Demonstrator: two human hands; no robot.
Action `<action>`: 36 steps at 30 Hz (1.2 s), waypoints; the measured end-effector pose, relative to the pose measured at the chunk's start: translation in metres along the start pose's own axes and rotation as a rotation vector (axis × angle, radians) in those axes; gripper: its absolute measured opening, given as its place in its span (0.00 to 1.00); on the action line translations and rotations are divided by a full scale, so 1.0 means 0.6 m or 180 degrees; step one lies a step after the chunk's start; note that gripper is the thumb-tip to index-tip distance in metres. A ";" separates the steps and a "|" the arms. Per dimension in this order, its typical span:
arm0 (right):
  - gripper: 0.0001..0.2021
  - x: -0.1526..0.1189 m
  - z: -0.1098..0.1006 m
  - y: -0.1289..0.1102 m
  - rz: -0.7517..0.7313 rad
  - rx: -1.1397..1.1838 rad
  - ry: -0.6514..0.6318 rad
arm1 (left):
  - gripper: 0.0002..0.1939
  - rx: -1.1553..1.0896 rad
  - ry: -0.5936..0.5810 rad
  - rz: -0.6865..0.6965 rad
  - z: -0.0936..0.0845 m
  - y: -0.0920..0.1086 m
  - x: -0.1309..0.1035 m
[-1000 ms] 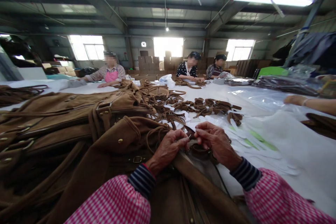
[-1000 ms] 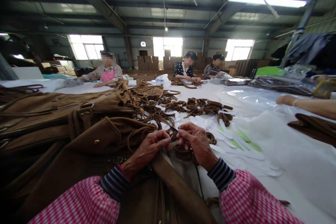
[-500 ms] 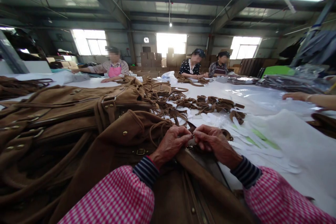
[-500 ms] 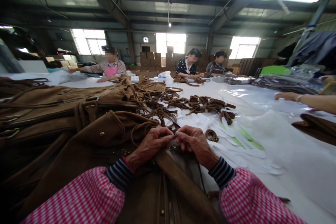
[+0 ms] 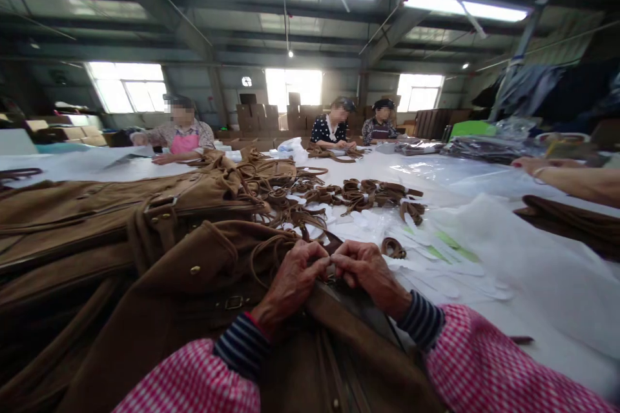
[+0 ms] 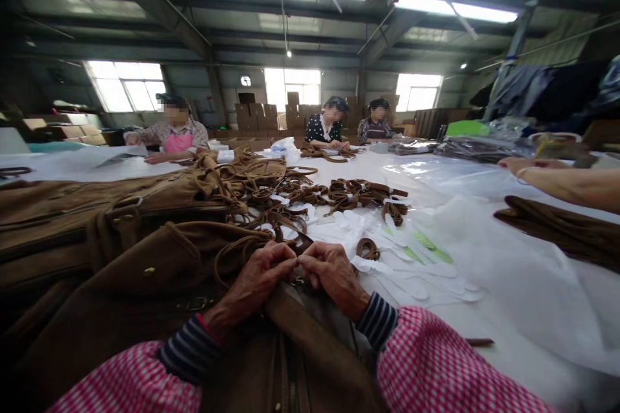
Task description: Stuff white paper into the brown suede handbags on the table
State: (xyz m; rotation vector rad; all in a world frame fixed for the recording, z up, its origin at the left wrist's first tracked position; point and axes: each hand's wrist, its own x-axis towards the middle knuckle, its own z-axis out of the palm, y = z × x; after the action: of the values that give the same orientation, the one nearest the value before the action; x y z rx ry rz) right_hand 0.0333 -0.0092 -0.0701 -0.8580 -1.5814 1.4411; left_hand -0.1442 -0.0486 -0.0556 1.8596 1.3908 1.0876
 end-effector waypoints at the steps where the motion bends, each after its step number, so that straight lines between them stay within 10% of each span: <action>1: 0.16 0.000 0.002 0.002 -0.0004 0.0042 0.0033 | 0.14 0.0037 -0.0004 0.0010 0.000 -0.001 0.001; 15: 0.13 -0.002 0.006 0.002 0.0110 -0.0011 -0.0034 | 0.13 0.0499 -0.0115 -0.0017 0.004 0.002 -0.002; 22: 0.11 -0.008 -0.112 -0.055 -0.0851 -0.1988 0.0008 | 0.15 0.1577 -0.0468 0.1148 -0.043 0.073 -0.021; 26: 0.25 -0.033 -0.188 -0.057 -0.0983 -0.3441 -0.0968 | 0.22 0.1878 -0.1401 0.1341 -0.032 0.123 -0.065; 31: 0.18 -0.047 -0.206 -0.033 -0.1095 -0.3993 -0.1275 | 0.14 0.2605 -0.1657 0.1198 0.012 0.129 -0.082; 36: 0.08 -0.035 -0.210 -0.059 -0.1277 -0.4242 -0.1200 | 0.11 0.2653 -0.1342 0.1292 -0.031 0.172 -0.037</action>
State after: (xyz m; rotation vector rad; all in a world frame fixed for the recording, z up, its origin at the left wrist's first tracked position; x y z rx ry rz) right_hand 0.1568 0.0235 -0.0352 -0.8586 -2.8235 0.0913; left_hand -0.1124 -0.1009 0.0321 2.8440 1.3335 0.1967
